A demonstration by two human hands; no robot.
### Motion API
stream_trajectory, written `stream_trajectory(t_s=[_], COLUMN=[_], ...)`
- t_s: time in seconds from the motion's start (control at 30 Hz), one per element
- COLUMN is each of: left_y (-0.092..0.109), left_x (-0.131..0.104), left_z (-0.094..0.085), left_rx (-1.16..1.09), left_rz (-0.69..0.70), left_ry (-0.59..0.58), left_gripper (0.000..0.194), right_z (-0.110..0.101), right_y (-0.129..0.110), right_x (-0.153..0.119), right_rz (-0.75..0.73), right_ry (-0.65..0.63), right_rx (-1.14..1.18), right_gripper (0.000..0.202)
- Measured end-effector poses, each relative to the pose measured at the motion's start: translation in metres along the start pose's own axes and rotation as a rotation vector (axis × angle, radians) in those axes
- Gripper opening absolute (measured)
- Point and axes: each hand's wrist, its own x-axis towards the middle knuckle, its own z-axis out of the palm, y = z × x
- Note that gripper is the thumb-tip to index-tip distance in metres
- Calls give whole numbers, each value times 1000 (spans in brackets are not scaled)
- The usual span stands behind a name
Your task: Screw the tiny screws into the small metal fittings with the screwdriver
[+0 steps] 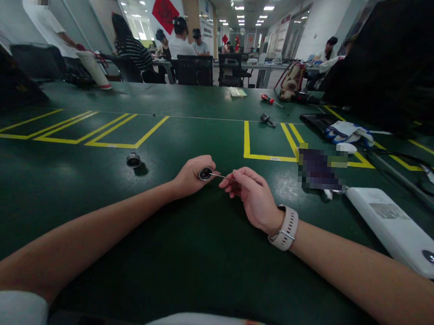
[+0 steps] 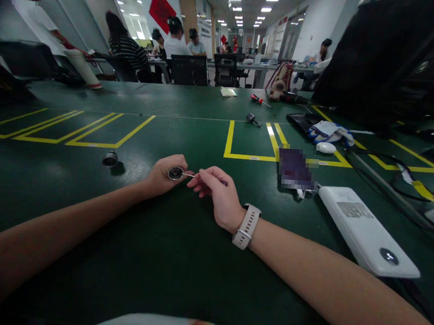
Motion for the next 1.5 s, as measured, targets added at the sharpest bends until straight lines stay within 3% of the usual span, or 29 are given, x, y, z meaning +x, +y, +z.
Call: stream_trajectory(t_s=[0.17, 0.3, 0.67, 0.87, 1.13, 1.5], left_y=[-1, -1, -3, -1, -1, 0], left_x=[-1, -1, 0, 0, -1, 0], left_z=[1, 1, 0, 1, 2, 2], left_rx=[80, 162, -46, 11, 128, 197], left_rz=[8, 38, -5, 16, 44, 58], left_ry=[-19, -88, -26, -77, -162, -270], left_gripper=[20, 19, 22, 19, 14, 15], right_z=[1, 1, -1, 0, 1, -3], right_y=[1, 1, 0, 0, -6, -5], right_x=[-3, -3, 0, -2, 3, 4], right_rz=[-91, -52, 5, -43, 60, 22], right_ry=[42, 33, -20, 19, 80, 152], right_rx=[-145, -172, -40, -116, -12, -42], right_gripper=[17, 16, 16, 16, 16, 18])
